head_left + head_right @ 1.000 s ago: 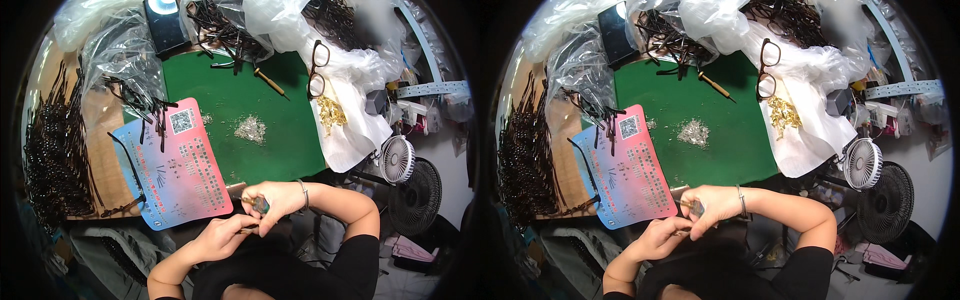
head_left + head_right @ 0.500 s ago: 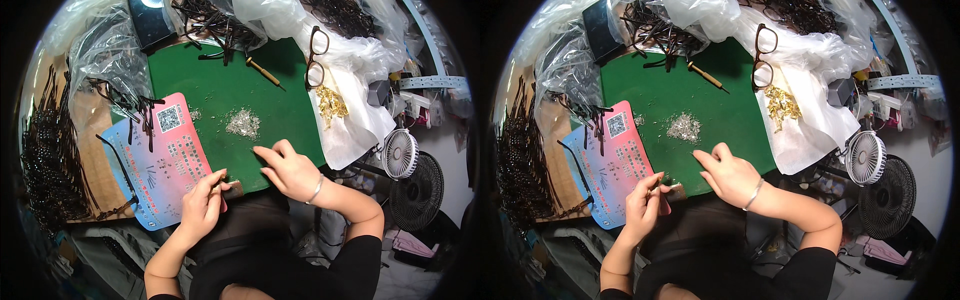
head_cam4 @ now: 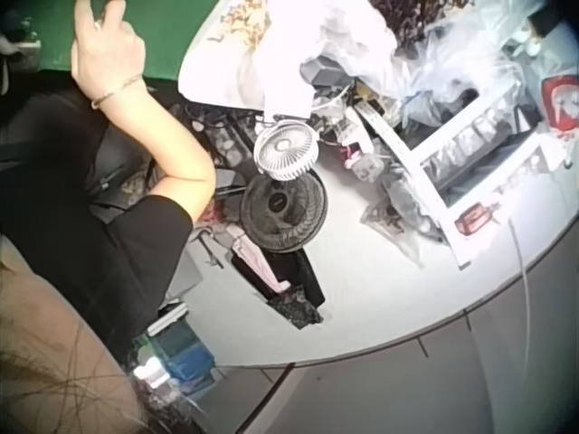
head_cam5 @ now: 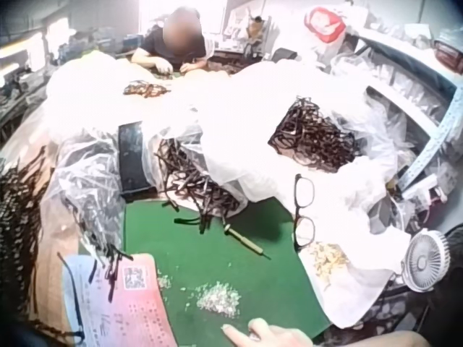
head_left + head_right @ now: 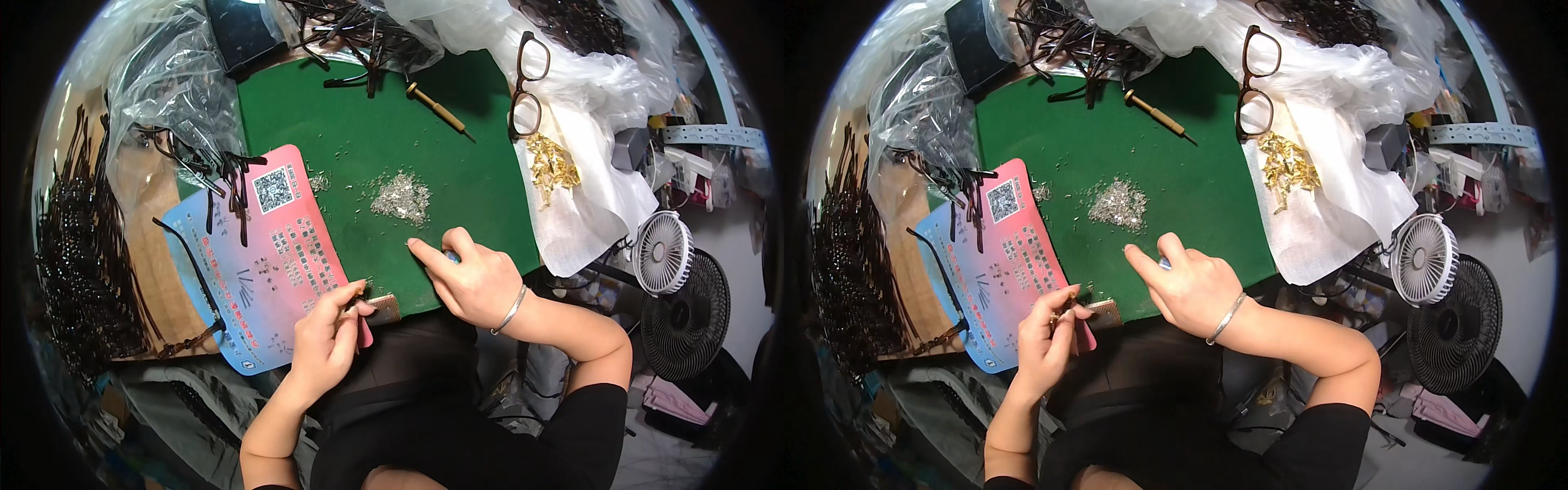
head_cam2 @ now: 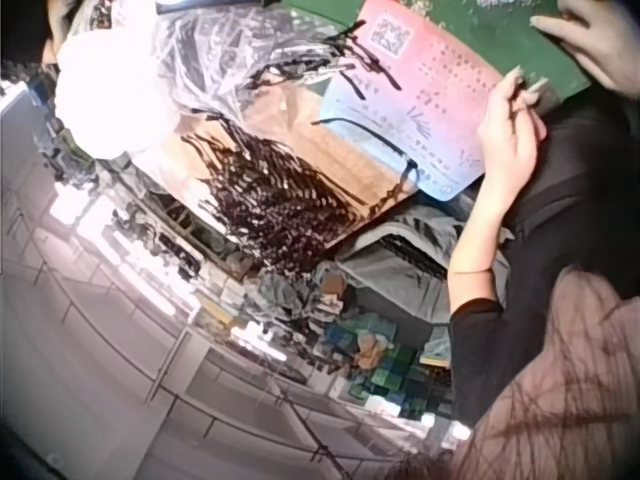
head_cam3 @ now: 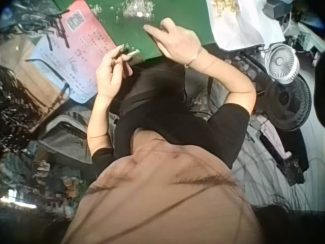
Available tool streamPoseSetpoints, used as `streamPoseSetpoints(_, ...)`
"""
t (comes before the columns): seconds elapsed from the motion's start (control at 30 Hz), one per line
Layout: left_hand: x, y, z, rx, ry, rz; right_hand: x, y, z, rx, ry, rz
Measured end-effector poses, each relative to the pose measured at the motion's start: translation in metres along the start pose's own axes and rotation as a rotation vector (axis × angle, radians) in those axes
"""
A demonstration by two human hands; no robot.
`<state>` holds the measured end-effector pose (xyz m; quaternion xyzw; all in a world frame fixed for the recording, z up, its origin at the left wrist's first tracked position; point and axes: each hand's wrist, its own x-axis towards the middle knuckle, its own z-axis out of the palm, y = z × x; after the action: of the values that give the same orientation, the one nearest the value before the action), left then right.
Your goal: The person assembles eyeglasses by hand at a workbench. They repeatedly pick up black frames and small metal components, attach the parts to the frame, and place the finished glasses on a pink card. The process is repeated for multiple units.
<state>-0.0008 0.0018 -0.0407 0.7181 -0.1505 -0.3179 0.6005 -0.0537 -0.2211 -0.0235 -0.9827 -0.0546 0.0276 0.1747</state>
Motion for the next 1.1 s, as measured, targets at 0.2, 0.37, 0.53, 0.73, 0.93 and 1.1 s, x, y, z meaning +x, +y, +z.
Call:
streamPoseSetpoints(0.2,-0.005,0.009,0.0,-0.148,0.117,-0.053,0.0,-0.002,0.003,-0.025,0.002,0.007)
streamPoseSetpoints(0.37,0.007,0.005,-0.004,-0.148,0.068,-0.142,0.003,-0.001,0.004,-0.104,-0.021,-0.05)
streamPoseSetpoints(0.53,0.003,-0.002,-0.004,-0.105,0.101,-0.149,0.006,-0.01,-0.004,0.174,-0.177,0.049)
streamPoseSetpoints(0.73,0.003,-0.008,0.007,0.294,0.22,0.132,0.024,-0.043,-0.004,0.608,-0.251,-0.054)
streamPoseSetpoints(0.93,0.004,-0.01,0.013,0.353,0.28,0.149,0.029,-0.044,-0.002,0.622,-0.385,0.032)
streamPoseSetpoints(1.1,0.004,-0.01,0.015,0.426,0.283,0.18,0.039,-0.041,0.0,0.843,-0.438,0.174)
